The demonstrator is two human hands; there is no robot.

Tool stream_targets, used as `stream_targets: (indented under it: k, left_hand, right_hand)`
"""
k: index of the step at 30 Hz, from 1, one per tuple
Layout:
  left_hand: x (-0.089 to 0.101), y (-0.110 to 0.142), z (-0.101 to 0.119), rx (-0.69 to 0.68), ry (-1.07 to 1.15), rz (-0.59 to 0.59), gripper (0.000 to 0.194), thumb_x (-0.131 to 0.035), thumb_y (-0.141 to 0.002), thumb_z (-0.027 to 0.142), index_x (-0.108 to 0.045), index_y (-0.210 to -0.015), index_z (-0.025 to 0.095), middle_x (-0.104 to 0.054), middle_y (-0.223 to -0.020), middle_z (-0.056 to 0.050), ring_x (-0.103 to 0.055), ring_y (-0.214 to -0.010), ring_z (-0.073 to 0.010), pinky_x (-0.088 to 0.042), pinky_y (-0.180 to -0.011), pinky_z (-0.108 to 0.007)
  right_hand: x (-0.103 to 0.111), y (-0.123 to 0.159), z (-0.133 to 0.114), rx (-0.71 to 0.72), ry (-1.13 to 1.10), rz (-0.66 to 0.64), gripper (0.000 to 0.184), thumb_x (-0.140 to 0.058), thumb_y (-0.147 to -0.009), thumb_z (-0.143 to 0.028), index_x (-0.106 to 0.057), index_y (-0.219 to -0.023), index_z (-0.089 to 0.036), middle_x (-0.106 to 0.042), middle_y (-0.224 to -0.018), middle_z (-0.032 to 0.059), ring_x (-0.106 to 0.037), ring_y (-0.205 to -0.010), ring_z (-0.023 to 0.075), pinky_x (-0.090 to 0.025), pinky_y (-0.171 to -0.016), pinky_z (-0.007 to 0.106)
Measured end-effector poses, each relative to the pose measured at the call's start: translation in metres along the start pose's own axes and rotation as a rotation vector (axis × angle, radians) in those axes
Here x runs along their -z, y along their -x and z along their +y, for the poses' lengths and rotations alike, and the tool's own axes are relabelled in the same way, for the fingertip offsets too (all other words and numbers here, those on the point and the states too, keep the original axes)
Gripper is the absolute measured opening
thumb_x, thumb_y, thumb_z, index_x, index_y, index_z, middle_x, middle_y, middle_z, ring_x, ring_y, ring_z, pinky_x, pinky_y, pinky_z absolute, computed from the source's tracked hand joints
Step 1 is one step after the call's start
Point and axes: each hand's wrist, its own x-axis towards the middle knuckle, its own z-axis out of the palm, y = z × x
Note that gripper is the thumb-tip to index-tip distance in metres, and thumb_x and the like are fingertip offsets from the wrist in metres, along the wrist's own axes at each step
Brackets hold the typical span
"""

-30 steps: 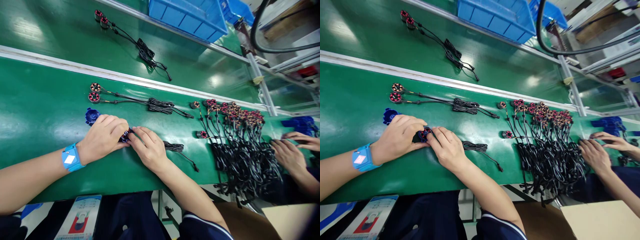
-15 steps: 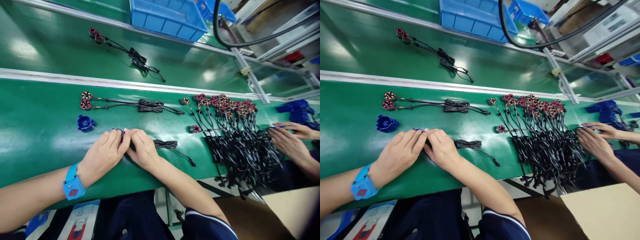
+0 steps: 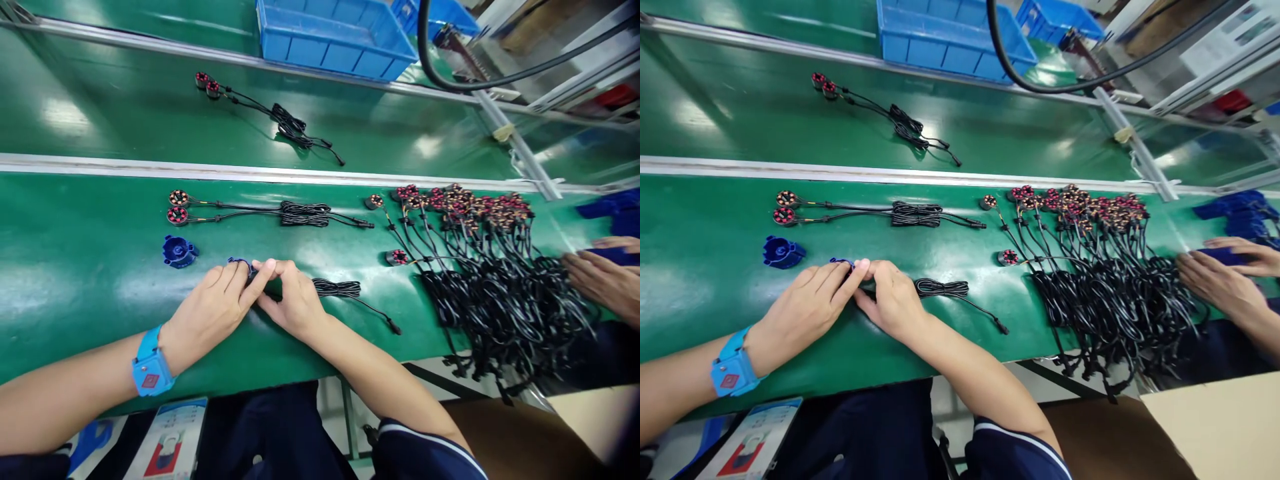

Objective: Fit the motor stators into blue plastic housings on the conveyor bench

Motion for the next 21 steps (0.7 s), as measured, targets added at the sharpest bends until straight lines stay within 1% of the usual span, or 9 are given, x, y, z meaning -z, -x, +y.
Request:
stream_targets:
  k: [3, 6, 8, 9, 11, 13, 15, 18, 21]
  left_hand:
    - [0.001, -0.001, -0.017, -0.015, 0.142, 0.014, 0.052, -0.048, -0.099, 0.012, -0.037, -0.150, 0.007, -0.069, -0.115, -0.014, -0.064, -0.106, -0.0276, -0.046, -0.085, -0.040]
    - [0.016, -0.002, -0.049, 0.077, 0.276, 0.047, 0.067, -0.059, -0.099, 0.049, -0.036, -0.152, 0.016, -0.066, -0.125, -0.014, -0.059, -0.119, -0.0324, -0.044, -0.091, -0.046]
    - [0.030, -0.001, -0.072, 0.207, 0.309, 0.087, 0.074, -0.060, -0.093, 0.063, -0.039, -0.151, 0.022, -0.065, -0.128, -0.011, -0.058, -0.122, -0.0336, -0.042, -0.099, -0.051]
    - [0.035, 0.000, -0.083, 0.286, 0.315, 0.122, 0.070, -0.062, -0.093, 0.062, -0.042, -0.149, 0.024, -0.067, -0.126, -0.009, -0.058, -0.122, -0.0326, -0.041, -0.104, -0.052]
    - [0.037, 0.006, -0.103, 0.470, 0.365, 0.232, 0.054, -0.064, -0.096, 0.050, -0.049, -0.143, 0.027, -0.069, -0.120, -0.003, -0.061, -0.120, -0.0281, -0.041, -0.110, -0.051]
    - [0.025, 0.015, -0.119, 0.644, 0.477, 0.369, 0.046, -0.066, -0.096, 0.037, -0.052, -0.138, 0.023, -0.070, -0.115, -0.002, -0.064, -0.116, -0.0236, -0.047, -0.108, -0.046]
    - [0.003, 0.026, -0.132, 0.794, 0.615, 0.405, 0.044, -0.064, -0.095, 0.032, -0.052, -0.135, 0.019, -0.069, -0.111, -0.003, -0.067, -0.109, -0.0200, -0.053, -0.099, -0.040]
    - [-0.031, 0.039, -0.149, 0.951, 0.728, 0.260, 0.039, -0.064, -0.092, 0.034, -0.057, -0.126, 0.017, -0.069, -0.100, -0.001, -0.068, -0.096, -0.0183, -0.056, -0.089, -0.038]
    - [-0.045, 0.042, -0.157, 0.975, 0.802, 0.142, 0.034, -0.059, -0.095, 0.043, -0.059, -0.121, 0.021, -0.066, -0.099, 0.001, -0.066, -0.096, -0.0191, -0.055, -0.090, -0.039]
  right_hand:
    - [0.007, -0.002, -0.003, -0.022, -0.036, -0.050, 0.025, -0.065, -0.098, -0.026, -0.047, -0.115, -0.022, -0.069, -0.104, 0.0090, -0.071, -0.103, 0.0237, -0.061, -0.079, 0.036]
    - [0.020, -0.006, -0.005, -0.006, -0.071, -0.039, 0.033, -0.072, -0.094, -0.028, -0.049, -0.117, -0.023, -0.068, -0.118, 0.0114, -0.067, -0.114, 0.0249, -0.059, -0.092, 0.041]
    - [0.032, -0.011, -0.004, -0.023, -0.052, 0.018, 0.037, -0.074, -0.092, -0.027, -0.051, -0.119, -0.024, -0.068, -0.122, 0.0113, -0.066, -0.115, 0.0253, -0.057, -0.096, 0.044]
    - [0.039, -0.014, -0.003, -0.047, -0.031, 0.051, 0.036, -0.074, -0.092, -0.026, -0.052, -0.120, -0.025, -0.068, -0.121, 0.0108, -0.066, -0.115, 0.0256, -0.056, -0.096, 0.045]
    - [0.053, -0.020, 0.001, -0.112, 0.003, 0.096, 0.033, -0.073, -0.092, -0.026, -0.054, -0.119, -0.026, -0.069, -0.119, 0.0096, -0.067, -0.112, 0.0264, -0.055, -0.096, 0.046]
    - [0.066, -0.030, 0.007, -0.151, 0.031, 0.110, 0.026, -0.071, -0.093, -0.026, -0.058, -0.116, -0.027, -0.070, -0.116, 0.0083, -0.067, -0.110, 0.0265, -0.055, -0.096, 0.047]
    - [0.075, -0.047, 0.017, -0.138, 0.079, 0.100, 0.018, -0.069, -0.095, -0.027, -0.062, -0.112, -0.027, -0.072, -0.111, 0.0074, -0.068, -0.107, 0.0258, -0.054, -0.095, 0.046]
    - [0.078, -0.085, 0.041, -0.082, 0.184, 0.063, 0.010, -0.066, -0.096, -0.031, -0.066, -0.103, -0.025, -0.073, -0.103, 0.0057, -0.069, -0.098, 0.0242, -0.054, -0.090, 0.043]
    - [0.064, -0.137, 0.077, -0.078, 0.273, -0.010, 0.010, -0.063, -0.096, -0.030, -0.067, -0.097, -0.021, -0.072, -0.096, 0.0044, -0.067, -0.091, 0.0224, -0.052, -0.087, 0.041]
